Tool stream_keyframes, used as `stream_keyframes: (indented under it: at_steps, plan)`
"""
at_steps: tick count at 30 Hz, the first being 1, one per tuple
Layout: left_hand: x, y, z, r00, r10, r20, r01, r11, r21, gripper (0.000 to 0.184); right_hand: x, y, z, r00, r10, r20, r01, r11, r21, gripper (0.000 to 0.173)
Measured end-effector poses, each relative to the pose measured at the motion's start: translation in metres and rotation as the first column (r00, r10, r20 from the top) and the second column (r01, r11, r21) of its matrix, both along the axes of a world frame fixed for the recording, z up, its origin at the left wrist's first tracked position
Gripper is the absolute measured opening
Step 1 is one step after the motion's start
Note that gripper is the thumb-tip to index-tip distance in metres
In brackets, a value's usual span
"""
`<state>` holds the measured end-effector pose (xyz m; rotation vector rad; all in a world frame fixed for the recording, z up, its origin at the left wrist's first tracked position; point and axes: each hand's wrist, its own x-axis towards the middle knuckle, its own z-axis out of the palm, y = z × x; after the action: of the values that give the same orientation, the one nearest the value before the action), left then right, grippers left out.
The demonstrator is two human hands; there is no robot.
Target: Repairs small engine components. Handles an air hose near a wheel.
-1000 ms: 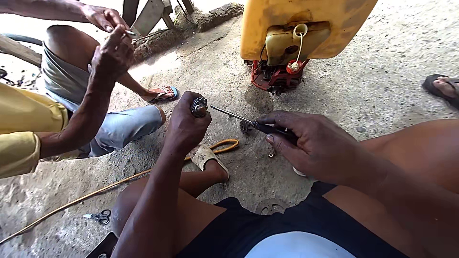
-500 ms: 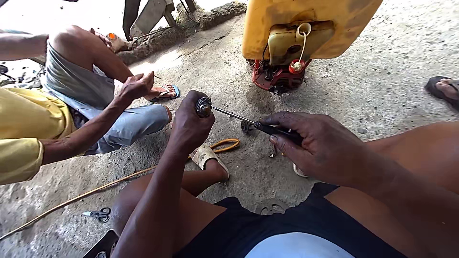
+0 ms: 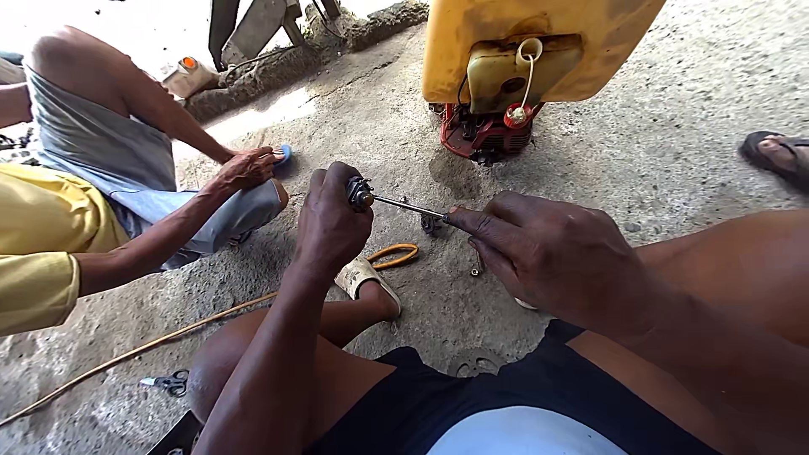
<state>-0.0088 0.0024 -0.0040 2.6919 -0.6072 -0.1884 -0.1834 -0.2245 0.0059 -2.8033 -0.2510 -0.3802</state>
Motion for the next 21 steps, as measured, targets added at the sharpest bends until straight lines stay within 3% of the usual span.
stream_keyframes:
  at_steps: [7,10,14,21]
  plan:
    - [-0.002,-0.003,-0.001,0.993,-0.058,0.102,0.055,0.998,0.034,0.041,0.003,-0.006,0.0,0.929,-0.01,-0.37,0.165,0.907,0.388,0.031]
    - [-0.003,-0.002,0.002,0.99,-0.059,0.127,0.056,0.998,0.031,0.042,0.005,-0.006,-0.001,0.887,-0.057,-0.457,0.248,0.895,0.37,0.041]
    - [-0.004,-0.001,0.005,0.984,-0.067,0.167,0.061,0.997,0.04,0.04,0.003,-0.005,-0.005,0.879,-0.109,-0.464,0.278,0.908,0.314,0.022]
    - [-0.004,0.002,0.002,0.974,-0.118,0.194,0.1,0.99,0.1,0.041,0.004,0.001,-0.012,0.885,-0.121,-0.449,0.246,0.941,0.232,0.041]
